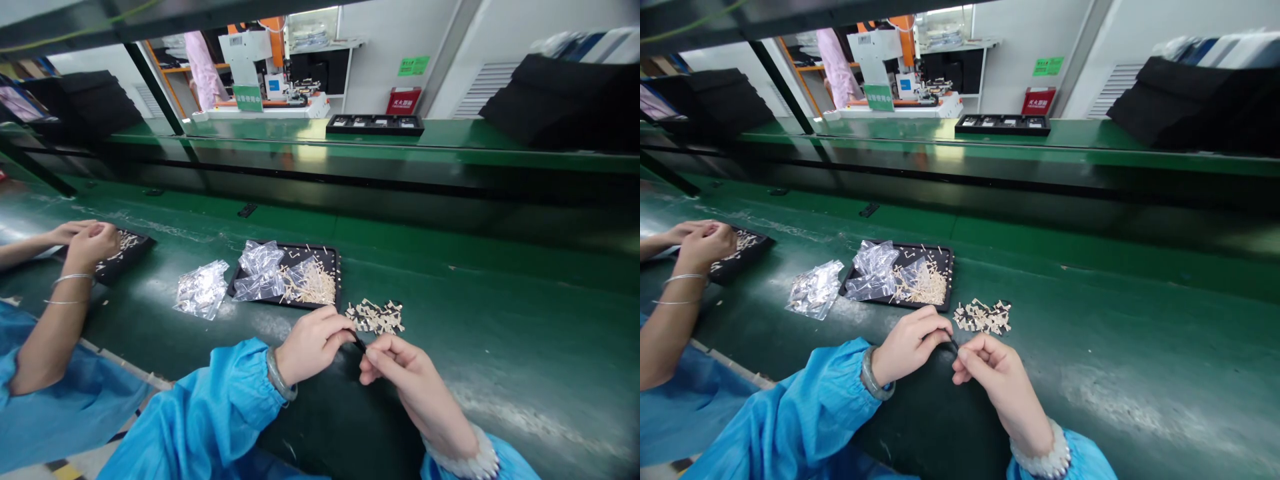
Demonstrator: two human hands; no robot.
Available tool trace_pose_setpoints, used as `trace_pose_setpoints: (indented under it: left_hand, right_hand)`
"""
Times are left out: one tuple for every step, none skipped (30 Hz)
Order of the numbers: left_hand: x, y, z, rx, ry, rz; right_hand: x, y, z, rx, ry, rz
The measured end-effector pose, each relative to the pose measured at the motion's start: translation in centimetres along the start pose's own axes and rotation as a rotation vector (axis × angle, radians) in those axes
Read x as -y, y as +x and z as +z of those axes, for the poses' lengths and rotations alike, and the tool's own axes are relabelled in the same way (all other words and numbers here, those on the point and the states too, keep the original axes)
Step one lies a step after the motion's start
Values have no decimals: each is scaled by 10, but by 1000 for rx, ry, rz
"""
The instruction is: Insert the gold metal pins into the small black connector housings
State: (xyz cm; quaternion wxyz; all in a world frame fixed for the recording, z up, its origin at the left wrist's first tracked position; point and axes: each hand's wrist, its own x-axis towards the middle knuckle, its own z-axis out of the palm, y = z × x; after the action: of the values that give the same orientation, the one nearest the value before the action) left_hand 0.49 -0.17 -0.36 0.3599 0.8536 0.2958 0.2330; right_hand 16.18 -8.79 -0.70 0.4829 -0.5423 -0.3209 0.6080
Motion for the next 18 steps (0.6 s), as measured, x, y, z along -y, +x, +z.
trace_pose_setpoints:
  left_hand:
    - [0,0,1,-8,-13,-11]
    - [1,1,1,-16,-35,-27]
    - [1,1,3,-18,-61,-51]
    - [1,2,4,-17,-88,-79]
    - [1,2,5,-12,-115,-111]
    - [2,2,6,-5,-138,-144]
    - [2,2,7,1,-159,-175]
    - [2,2,8,5,-179,-202]
    - [3,2,9,10,-197,-224]
    - [3,2,9,12,-214,-242]
    - [4,2,10,17,-228,-256]
    - [4,2,10,20,-238,-266]
    - [4,2,10,23,-244,-271]
    - [4,2,10,24,-245,-272]
    - [4,2,9,24,-240,-269]
    - [4,2,9,22,-229,-263]
    - [4,2,9,21,-214,-253]
    - [4,2,9,19,-194,-240]
  right_hand:
    - [0,0,0,0,4,1]
    - [0,0,0,3,17,6]
    - [1,0,0,8,43,13]
    - [1,0,0,13,78,24]
    - [1,0,0,18,118,38]
    - [2,0,0,24,159,51]
    - [2,0,0,26,193,59]
    - [2,0,0,27,215,65]
    - [3,0,0,25,226,67]
    - [3,0,0,19,227,67]
    - [3,0,1,12,223,65]
    - [3,-1,1,2,216,63]
    - [3,-1,1,-4,209,61]
    - [3,-1,1,-7,204,58]
    - [2,-1,2,-7,202,54]
    - [2,-1,2,-5,202,51]
    - [2,-1,2,0,203,51]
    - [2,-1,2,3,202,51]
